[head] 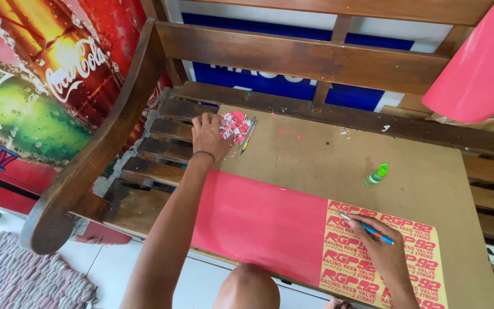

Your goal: The person uses a blue utility knife to cut out individual stickers from a sheet of yellow and red 'RGP92' decals. They carefully trace the outlines of the text and logos, separating the stickers from the backing sheet on a wooden table.

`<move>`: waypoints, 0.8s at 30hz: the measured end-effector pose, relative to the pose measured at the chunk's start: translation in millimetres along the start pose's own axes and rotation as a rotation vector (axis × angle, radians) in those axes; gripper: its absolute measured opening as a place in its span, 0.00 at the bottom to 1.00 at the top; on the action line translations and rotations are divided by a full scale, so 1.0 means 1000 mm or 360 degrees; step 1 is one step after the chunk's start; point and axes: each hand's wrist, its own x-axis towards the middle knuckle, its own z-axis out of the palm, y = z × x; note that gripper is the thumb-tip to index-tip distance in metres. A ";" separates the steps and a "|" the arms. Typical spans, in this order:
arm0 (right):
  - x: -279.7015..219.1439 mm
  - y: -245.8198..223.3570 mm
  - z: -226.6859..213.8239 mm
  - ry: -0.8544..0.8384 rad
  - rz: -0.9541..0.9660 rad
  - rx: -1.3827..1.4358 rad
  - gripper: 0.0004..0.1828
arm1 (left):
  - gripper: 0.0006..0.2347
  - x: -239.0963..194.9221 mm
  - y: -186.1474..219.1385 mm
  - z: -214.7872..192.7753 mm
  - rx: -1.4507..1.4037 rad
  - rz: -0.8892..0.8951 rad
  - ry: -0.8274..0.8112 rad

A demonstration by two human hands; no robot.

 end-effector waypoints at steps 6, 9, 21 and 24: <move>0.004 0.012 -0.004 -0.0013 -0.0086 0.0003 0.15 | 0.27 -0.002 0.010 -0.035 0.0176 -0.0119 -0.0175; 0.001 0.008 -0.007 -0.0020 -0.0128 -0.0024 0.14 | 0.15 -0.007 0.007 -0.043 -0.0070 0.0125 0.0205; 0.033 0.054 -0.028 0.0389 -0.0228 0.1184 0.09 | 0.04 -0.043 0.221 -0.060 -0.0783 0.0563 0.0693; 0.053 0.083 -0.041 0.0357 -0.0131 0.1569 0.08 | 0.12 -0.076 0.267 0.045 -0.0457 0.0228 0.0376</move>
